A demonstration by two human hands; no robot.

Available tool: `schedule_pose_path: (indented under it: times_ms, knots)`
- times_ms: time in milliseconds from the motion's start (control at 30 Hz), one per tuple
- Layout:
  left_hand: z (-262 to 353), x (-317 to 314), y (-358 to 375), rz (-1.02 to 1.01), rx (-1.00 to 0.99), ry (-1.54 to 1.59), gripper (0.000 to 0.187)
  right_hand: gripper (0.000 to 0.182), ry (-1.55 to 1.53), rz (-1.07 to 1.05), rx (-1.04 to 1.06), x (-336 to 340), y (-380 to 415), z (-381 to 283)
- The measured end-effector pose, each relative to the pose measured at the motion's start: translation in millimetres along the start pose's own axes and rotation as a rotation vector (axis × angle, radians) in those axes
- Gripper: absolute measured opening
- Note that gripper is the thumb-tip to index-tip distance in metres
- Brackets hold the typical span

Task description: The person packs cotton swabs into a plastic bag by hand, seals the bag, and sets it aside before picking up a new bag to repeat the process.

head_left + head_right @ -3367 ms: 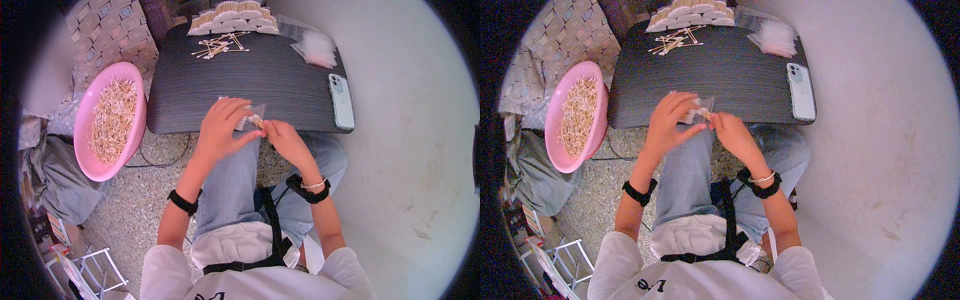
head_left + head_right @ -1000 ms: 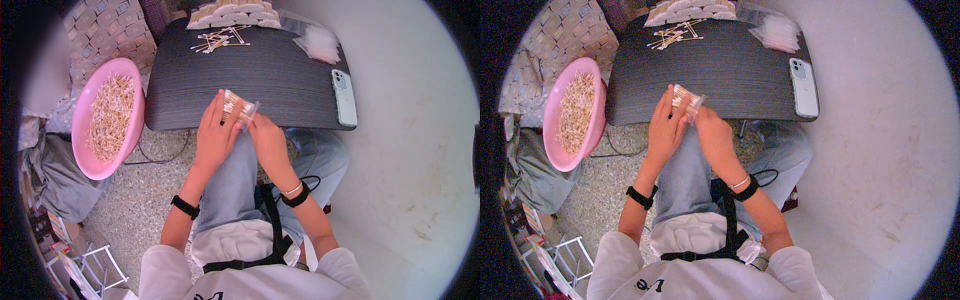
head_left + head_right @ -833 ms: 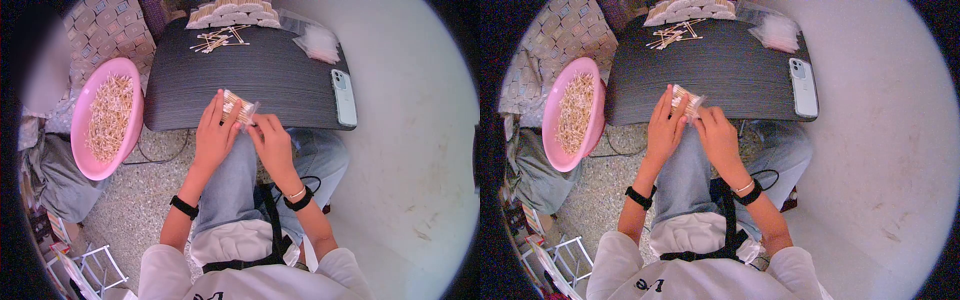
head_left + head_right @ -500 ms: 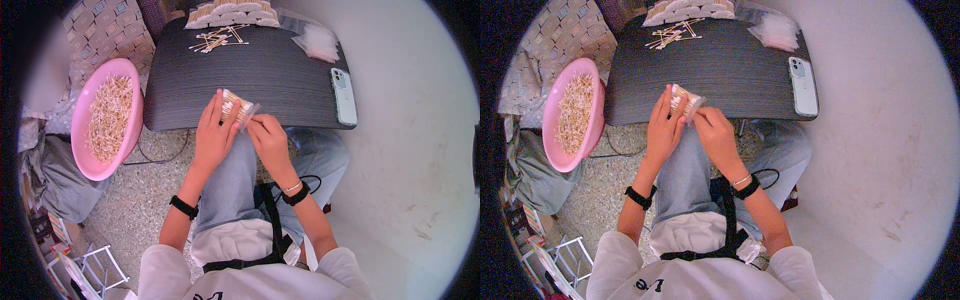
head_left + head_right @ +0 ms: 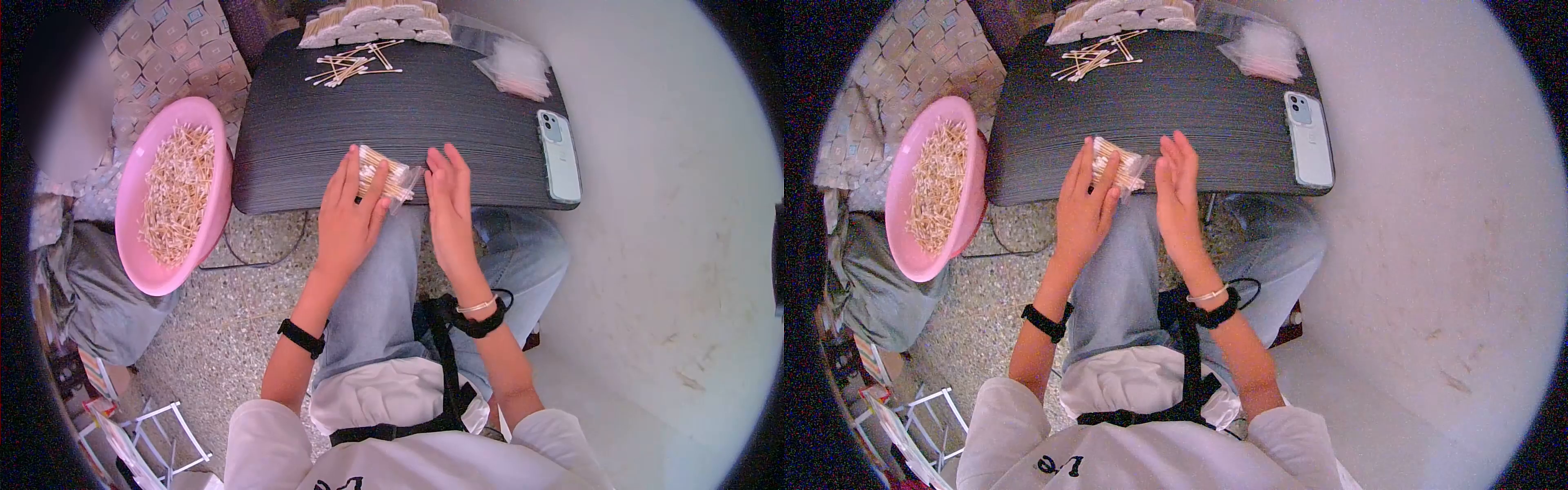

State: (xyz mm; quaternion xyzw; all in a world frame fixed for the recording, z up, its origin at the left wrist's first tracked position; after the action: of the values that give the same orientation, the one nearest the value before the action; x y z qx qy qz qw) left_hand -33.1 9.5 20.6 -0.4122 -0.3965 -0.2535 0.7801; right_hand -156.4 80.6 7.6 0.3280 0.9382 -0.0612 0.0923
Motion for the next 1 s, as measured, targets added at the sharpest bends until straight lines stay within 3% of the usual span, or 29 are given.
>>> schedule_pose_path:
  times_ms: [200, 467, 567, 667, 767, 867, 1000]
  knots:
    - [0.2, 0.4, 0.1, 0.002, 0.01, -0.007, 0.046, 0.058, -0.069, 0.078, -0.011, -40.9, -9.5, -0.5]
    - [-7.1, 3.6, -2.3, 0.059, 0.046, 0.116, 0.048, 0.07, 0.01, -0.118, 0.128, -35.4, -20.9, 11.3]
    - [-7.4, 11.9, -13.7, 0.015, 0.083, 0.321, 0.049, 0.076, -0.149, -0.163, 0.063, -23.8, -21.7, 8.7]
    - [-5.4, 13.1, -25.9, -0.055, -0.023, 0.331, 0.048, 0.075, -0.187, -0.248, 0.125, -19.2, -28.0, -1.5]
    - [-6.1, 5.8, -38.4, -0.248, -0.051, 0.345, 0.045, 0.072, -0.203, -0.286, 0.166, -22.1, -26.6, -26.8]
    - [-13.7, -3.3, -47.0, -0.357, 0.129, 0.644, 0.041, 0.067, -0.066, -0.22, 0.227, -17.3, -24.6, -32.6]
    - [-12.3, -17.2, -49.9, -0.233, 0.279, 1.115, 0.037, 0.053, -0.161, -0.149, 0.062, -8.2, -25.9, -13.3]
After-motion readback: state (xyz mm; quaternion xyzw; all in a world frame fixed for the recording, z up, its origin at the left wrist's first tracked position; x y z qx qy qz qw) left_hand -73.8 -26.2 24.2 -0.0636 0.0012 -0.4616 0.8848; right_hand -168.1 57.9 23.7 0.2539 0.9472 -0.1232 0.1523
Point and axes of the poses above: each hand's wrist, its own y-axis away from the middle knuckle, its own x-axis out of the back of the hand, z = x × y, the point moved 8 cm from there along -y, towards the middle knuckle, and after that the axes turned 2 degrees about -x, right-handed, at the moved point
